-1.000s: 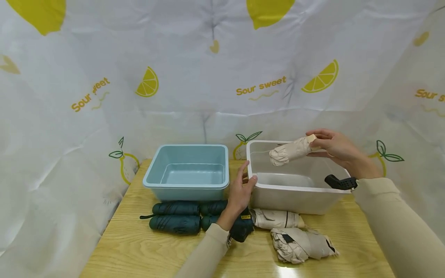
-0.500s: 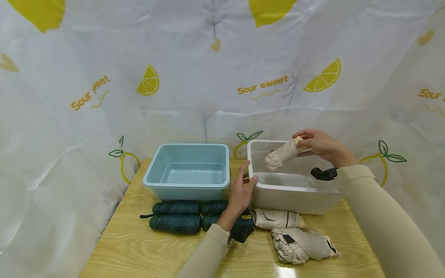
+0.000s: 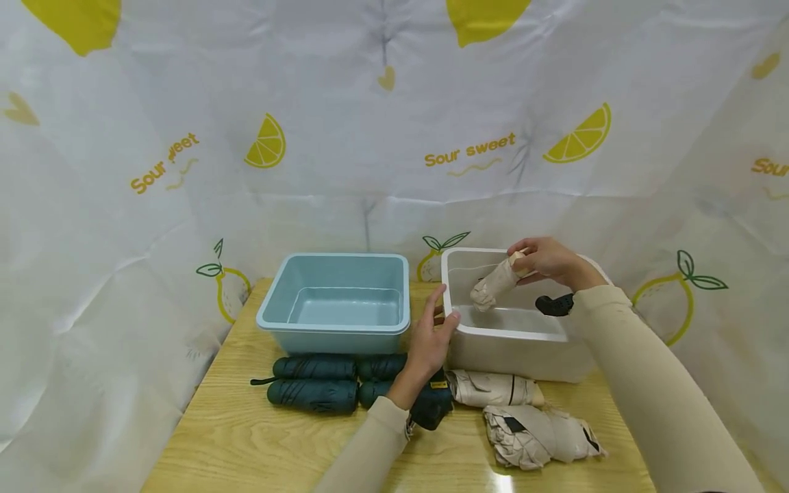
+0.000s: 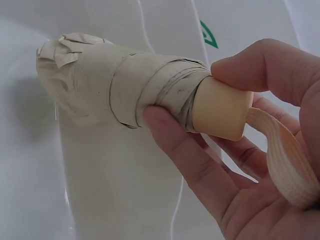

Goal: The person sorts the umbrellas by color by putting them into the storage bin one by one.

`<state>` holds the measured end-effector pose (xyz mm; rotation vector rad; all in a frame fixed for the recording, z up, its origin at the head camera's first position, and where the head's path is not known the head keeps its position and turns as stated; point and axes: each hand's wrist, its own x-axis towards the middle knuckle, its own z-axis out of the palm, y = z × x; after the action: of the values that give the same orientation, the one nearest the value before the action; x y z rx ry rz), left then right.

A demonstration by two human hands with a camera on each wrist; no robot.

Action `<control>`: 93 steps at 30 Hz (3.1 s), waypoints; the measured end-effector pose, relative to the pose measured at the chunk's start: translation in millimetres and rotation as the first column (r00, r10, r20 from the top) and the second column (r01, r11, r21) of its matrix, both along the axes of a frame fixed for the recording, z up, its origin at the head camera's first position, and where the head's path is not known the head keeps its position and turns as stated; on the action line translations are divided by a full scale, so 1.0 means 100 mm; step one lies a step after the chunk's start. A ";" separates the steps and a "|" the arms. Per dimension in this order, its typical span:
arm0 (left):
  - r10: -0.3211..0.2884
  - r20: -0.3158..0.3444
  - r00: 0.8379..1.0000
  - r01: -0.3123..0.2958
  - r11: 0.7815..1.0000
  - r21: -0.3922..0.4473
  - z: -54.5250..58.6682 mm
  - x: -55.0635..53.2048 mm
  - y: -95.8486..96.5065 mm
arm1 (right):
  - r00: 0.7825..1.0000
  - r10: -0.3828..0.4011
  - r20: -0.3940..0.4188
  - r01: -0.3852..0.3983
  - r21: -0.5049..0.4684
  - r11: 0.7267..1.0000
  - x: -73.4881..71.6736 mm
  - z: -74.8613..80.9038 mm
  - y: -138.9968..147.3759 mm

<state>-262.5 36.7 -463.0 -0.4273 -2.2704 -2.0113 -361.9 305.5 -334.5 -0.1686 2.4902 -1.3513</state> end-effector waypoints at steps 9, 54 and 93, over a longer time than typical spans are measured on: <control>0.006 -0.001 1.000 -0.006 1.000 -0.009 -0.01 0.01 0.01 | 0.998 0.018 0.061 -0.018 -0.002 1.000 -0.05 -0.21 -0.06; 0.004 0.002 1.000 -0.004 1.000 0.002 -0.01 0.00 0.01 | 0.909 0.100 0.404 -0.122 0.029 0.992 0.05 -0.38 0.18; 0.048 -0.055 0.997 -0.049 0.998 -0.025 0.01 0.01 0.02 | 0.899 0.157 -0.409 -0.122 0.109 0.987 2.28 -0.94 0.58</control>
<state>-261.1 39.2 -461.8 -0.4194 -2.2550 -1.9256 -133.9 363.3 -428.1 -0.6716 2.8030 -1.2580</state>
